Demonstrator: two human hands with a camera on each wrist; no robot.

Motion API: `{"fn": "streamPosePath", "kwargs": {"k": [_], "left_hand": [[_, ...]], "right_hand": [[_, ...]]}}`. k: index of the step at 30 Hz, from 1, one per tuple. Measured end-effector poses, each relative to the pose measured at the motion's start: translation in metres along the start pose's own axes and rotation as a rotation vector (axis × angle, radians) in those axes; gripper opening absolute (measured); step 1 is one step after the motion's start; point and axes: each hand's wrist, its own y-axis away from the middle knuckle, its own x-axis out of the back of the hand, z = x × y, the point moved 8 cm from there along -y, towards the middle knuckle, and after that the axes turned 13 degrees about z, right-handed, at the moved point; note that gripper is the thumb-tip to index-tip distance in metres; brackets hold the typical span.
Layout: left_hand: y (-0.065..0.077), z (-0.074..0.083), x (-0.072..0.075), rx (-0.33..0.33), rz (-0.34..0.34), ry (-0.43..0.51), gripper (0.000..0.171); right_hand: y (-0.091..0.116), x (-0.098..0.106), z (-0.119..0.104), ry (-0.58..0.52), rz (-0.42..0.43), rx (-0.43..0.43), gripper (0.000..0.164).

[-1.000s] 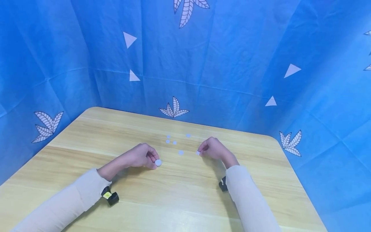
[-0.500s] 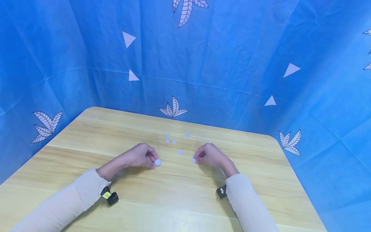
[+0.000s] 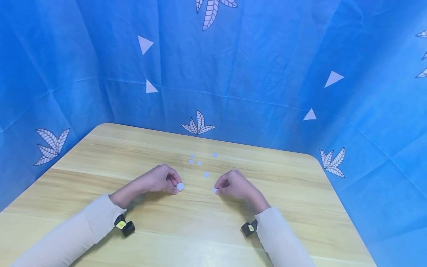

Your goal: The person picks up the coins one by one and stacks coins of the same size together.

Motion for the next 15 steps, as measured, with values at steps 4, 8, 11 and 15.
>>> {"fn": "streamPosePath", "kwargs": {"k": [4, 8, 11, 15], "left_hand": [[0.000, 0.001, 0.000, 0.001, 0.000, -0.001, 0.022], [0.001, 0.002, 0.001, 0.005, -0.001, 0.000, 0.022], [0.001, 0.002, 0.000, 0.010, 0.000, 0.002, 0.022], [0.001, 0.003, 0.000, 0.013, 0.002, -0.001, 0.022]], "right_hand": [[0.002, -0.001, -0.002, -0.004, 0.016, -0.016, 0.005], [0.002, -0.004, -0.003, -0.023, 0.023, -0.026, 0.006], [0.001, -0.007, -0.004, -0.043, 0.026, -0.016, 0.006], [-0.001, -0.011, -0.005, -0.067, 0.026, -0.006, 0.006]]}}
